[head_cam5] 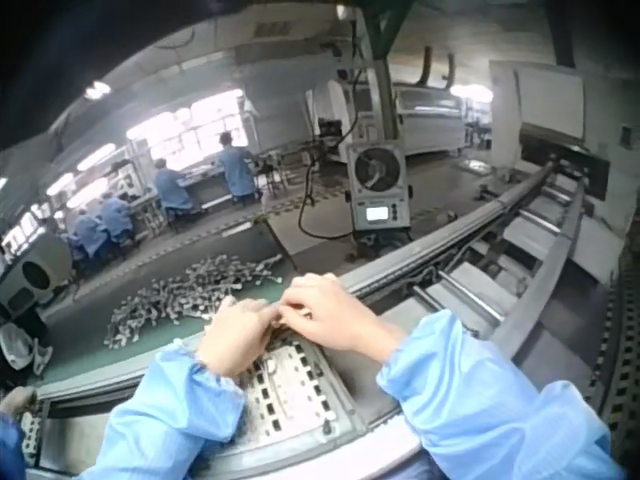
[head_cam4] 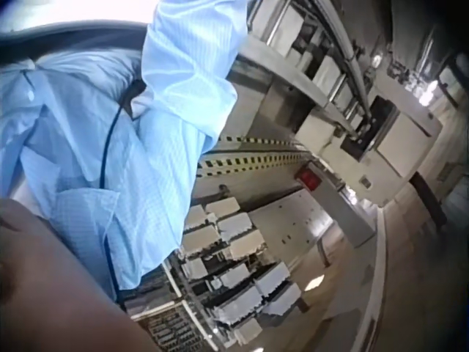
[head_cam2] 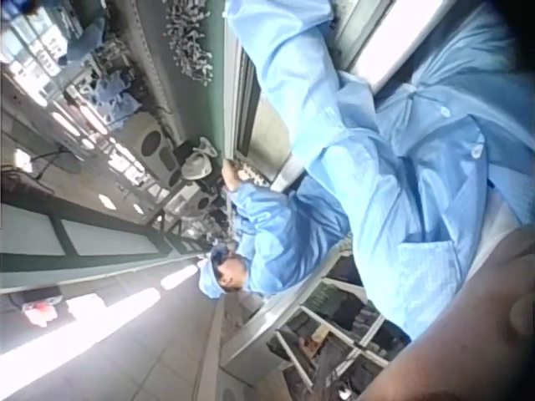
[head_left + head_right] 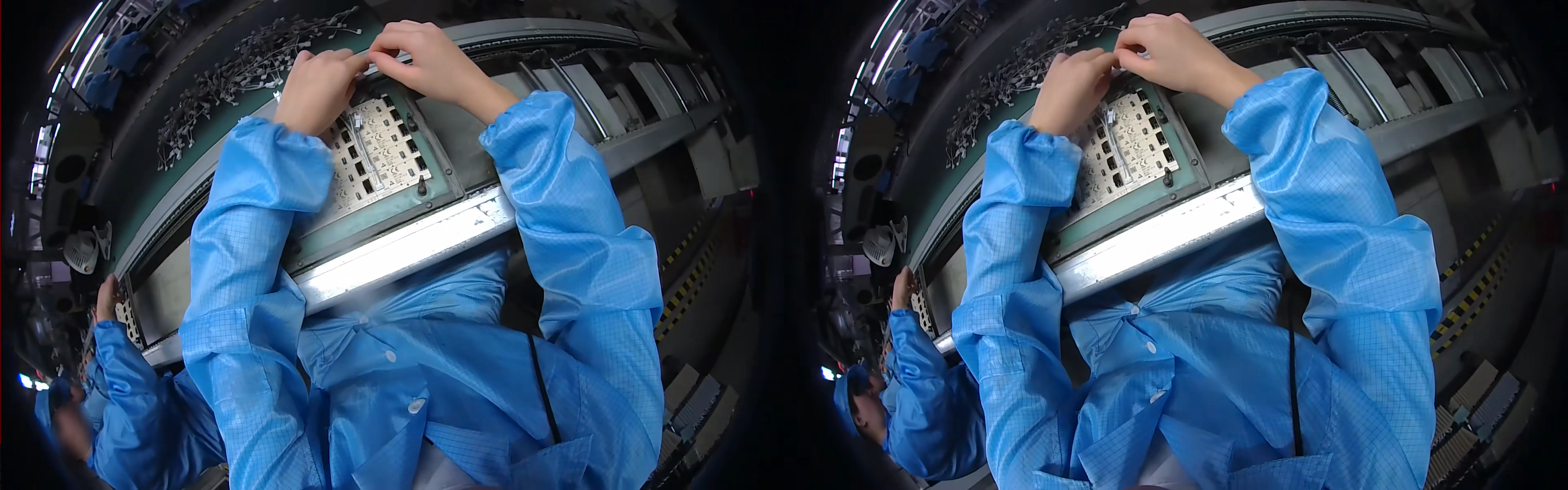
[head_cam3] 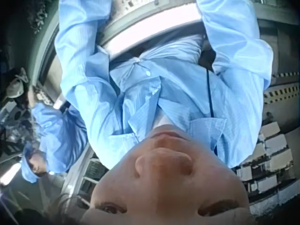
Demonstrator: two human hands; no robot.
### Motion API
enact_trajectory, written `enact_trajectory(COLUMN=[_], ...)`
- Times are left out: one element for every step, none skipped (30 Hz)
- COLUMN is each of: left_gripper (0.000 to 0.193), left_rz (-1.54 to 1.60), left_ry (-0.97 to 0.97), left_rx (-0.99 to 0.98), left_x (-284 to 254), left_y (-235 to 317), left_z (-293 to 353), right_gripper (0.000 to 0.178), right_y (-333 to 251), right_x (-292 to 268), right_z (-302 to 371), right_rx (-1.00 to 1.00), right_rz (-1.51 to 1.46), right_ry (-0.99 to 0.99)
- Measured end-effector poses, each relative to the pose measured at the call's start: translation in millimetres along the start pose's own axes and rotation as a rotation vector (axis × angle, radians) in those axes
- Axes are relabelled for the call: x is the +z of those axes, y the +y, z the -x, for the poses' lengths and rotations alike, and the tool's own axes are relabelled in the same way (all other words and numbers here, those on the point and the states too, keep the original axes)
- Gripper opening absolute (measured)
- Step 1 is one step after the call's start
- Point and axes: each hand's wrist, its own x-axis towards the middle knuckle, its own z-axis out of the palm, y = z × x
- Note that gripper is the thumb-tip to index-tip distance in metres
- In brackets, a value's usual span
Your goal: Assembling electronic components onto a printed circuit board on an industrial assembly line.
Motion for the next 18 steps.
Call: enact_trajectory(left_gripper=[0.018, 0.018, 0.017, 0.016, 0.015, 0.015, 0.018, 0.020, 0.020, 0.023, 0.025, 0.025, 0.026, 0.028, 0.028, 0.029, 0.029, 0.029], left_rz=[0.058, 0.058, 0.087, 0.116, 0.219, 0.218, 0.236, 0.256, 0.258, 0.305, 0.352, 0.353, 0.354, 0.354, 0.355, 0.350, 0.346, 0.346], left_ry=[0.001, 0.000, 0.004, 0.008, -0.010, -0.012, 0.011, 0.036, 0.036, 0.030, 0.023, 0.021, 0.080, 0.140, 0.139, 0.149, 0.158, 0.157], left_rx=[0.049, 0.056, 0.057, 0.057, 0.036, 0.037, 0.070, 0.104, 0.104, 0.087, 0.071, 0.070, 0.027, -0.015, -0.016, -0.076, -0.138, -0.139], left_x=[-6, -7, -7, -6, -2, 3, 7, 9, 11, 12, 10, 9, 7, 4, 3, 3, 3, 2], left_y=[-3, -3, -2, -2, -5, -7, -8, -6, -5, -5, -2, 3, 8, 12, 13, 13, 14, 14], left_z=[-1, 0, 0, -1, -2, -2, -1, -3, -5, -5, -6, -5, -3, -1, 1, 4, 6, 9], right_gripper=[0.019, 0.019, 0.019, 0.019, 0.019, 0.018, 0.018, 0.018, 0.018, 0.018, 0.018, 0.018, 0.018, 0.017, 0.017, 0.017, 0.016, 0.017], right_y=[0, 0, 0, 1, 1, 2, 2, 4, 6, 8, 9, 10, 11, 11, 12, 13, 13, 13], right_x=[0, 1, 0, -2, -2, -1, -1, -2, -3, -3, -3, -2, -2, -1, -1, 1, 4, 6], right_z=[-1, -1, -1, -2, -3, -4, -4, -4, -3, -3, -3, -2, -2, -1, 0, 1, 3, 4], right_rx=[-0.005, -0.011, -0.003, 0.000, 0.015, 0.029, 0.030, 0.036, 0.042, 0.043, 0.050, 0.056, 0.058, 0.061, 0.063, 0.063, 0.040, 0.017], right_rz=[0.016, 0.032, 0.029, 0.032, 0.019, 0.007, 0.005, 0.013, 0.020, 0.020, 0.014, 0.008, 0.006, 0.055, 0.103, 0.102, 0.119, 0.135], right_ry=[0.024, 0.047, 0.046, 0.049, 0.046, 0.041, 0.043, 0.042, 0.040, 0.039, 0.037, 0.035, 0.034, -0.009, -0.052, -0.052, -0.123, -0.194])
